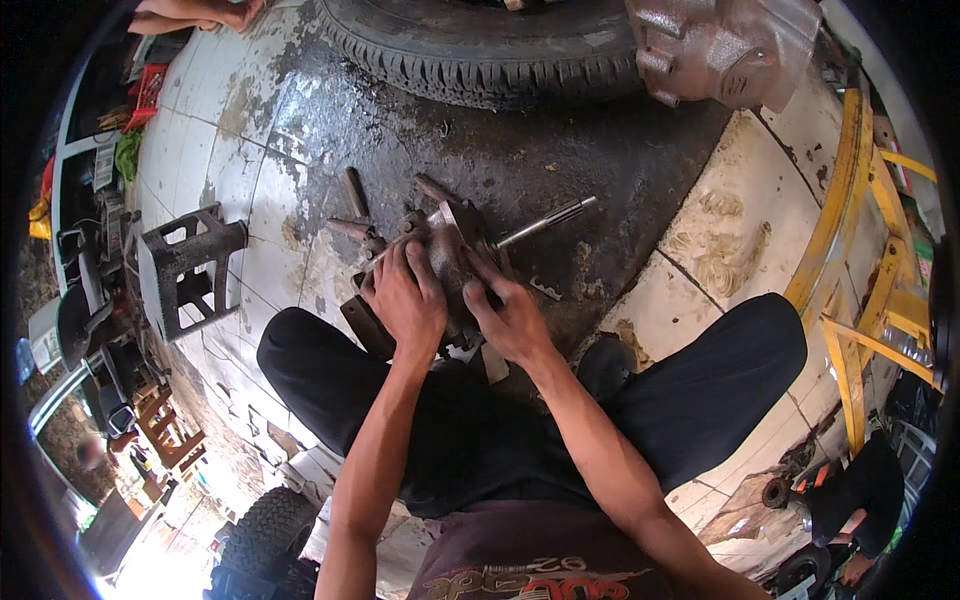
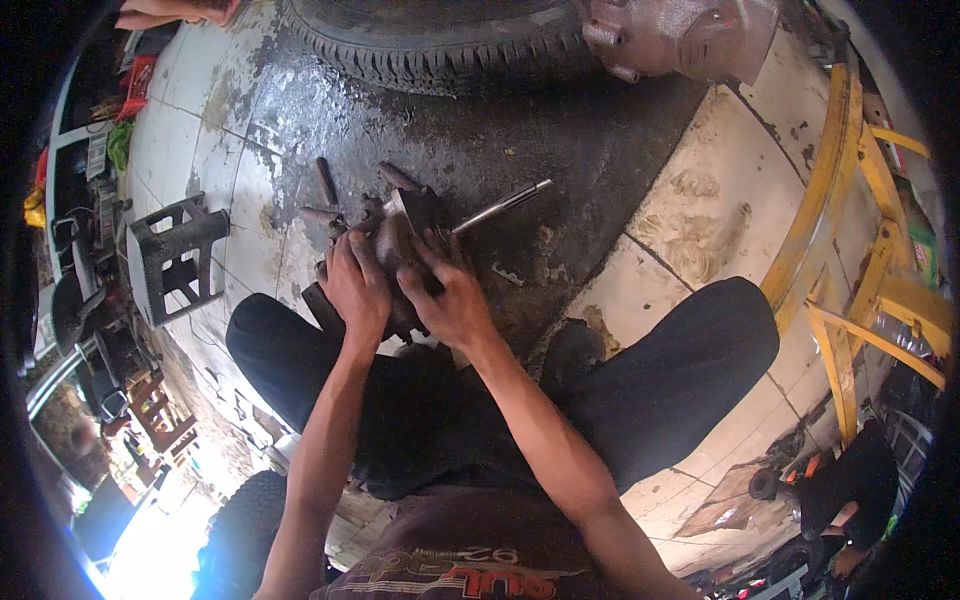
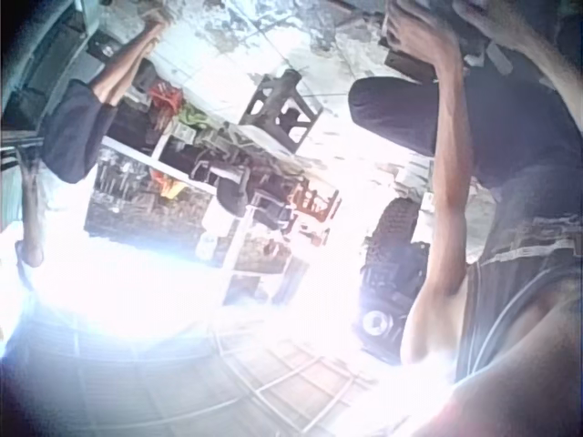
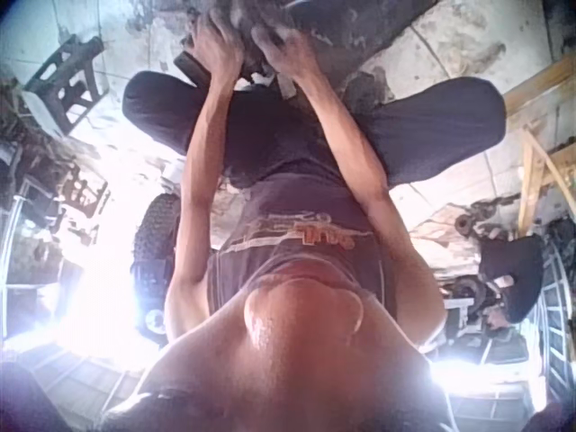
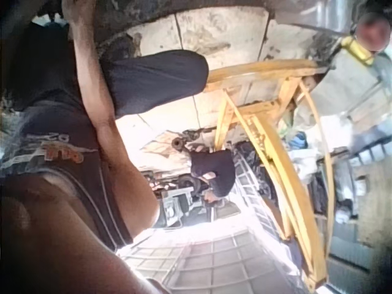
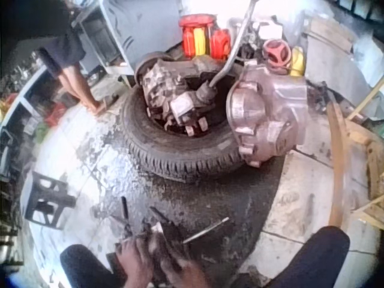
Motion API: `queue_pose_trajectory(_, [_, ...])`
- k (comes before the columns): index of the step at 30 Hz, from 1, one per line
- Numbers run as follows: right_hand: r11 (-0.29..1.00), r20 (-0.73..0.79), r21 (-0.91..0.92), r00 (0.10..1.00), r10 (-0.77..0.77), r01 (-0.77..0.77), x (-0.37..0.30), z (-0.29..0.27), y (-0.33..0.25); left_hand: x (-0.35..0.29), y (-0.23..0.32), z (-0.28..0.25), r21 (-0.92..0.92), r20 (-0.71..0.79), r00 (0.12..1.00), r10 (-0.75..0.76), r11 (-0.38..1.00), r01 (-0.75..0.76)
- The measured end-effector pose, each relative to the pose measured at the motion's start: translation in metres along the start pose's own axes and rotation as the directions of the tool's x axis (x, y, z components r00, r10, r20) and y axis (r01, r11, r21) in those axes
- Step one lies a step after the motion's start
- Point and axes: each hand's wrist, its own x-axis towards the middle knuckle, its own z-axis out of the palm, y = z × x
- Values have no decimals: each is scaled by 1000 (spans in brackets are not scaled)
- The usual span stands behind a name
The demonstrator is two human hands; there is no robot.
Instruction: The person sits on the floor of a workshop and uses a metal rod to manipulate a cylindrical mechanical component. They repeatedly insert the rod into the part and rotate it, likely to clean or adjust internal mechanisms. The person handles the part with both hands, turning it over to access different sides.
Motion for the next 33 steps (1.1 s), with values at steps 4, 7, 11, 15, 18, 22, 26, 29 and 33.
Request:
queue_pose_trajectory(4, [973,56,192,992,117,-125,36,1,-7,5,4,-1,49,41,999,34,998,-36])
queue_pose_trajectory(7, [979,-22,199,998,54,-48,22,6,6,13,0,4,94,-3,998,67,993,-67])
queue_pose_trajectory(11, [947,45,273,986,162,-168,30,7,4,7,6,-1,75,51,998,29,997,-33])
queue_pose_trajectory(15, [974,-24,187,991,133,-127,18,7,-6,7,1,0,78,36,998,43,996,-46])
queue_pose_trajectory(18, [973,1,182,989,146,-144,32,6,-6,5,7,-5,52,72,997,35,998,-39])
queue_pose_trajectory(22, [970,20,192,989,146,-147,16,6,4,8,6,-6,40,72,997,39,998,-42])
queue_pose_trajectory(26, [969,28,190,988,155,-157,39,7,2,11,11,-7,33,64,997,49,998,-51])
queue_pose_trajectory(29, [989,-3,116,996,88,-87,27,7,2,8,10,-8,77,78,996,54,995,-60])
queue_pose_trajectory(33, [993,12,88,997,79,-79,30,2,-6,12,16,-10,72,103,993,52,996,-60])
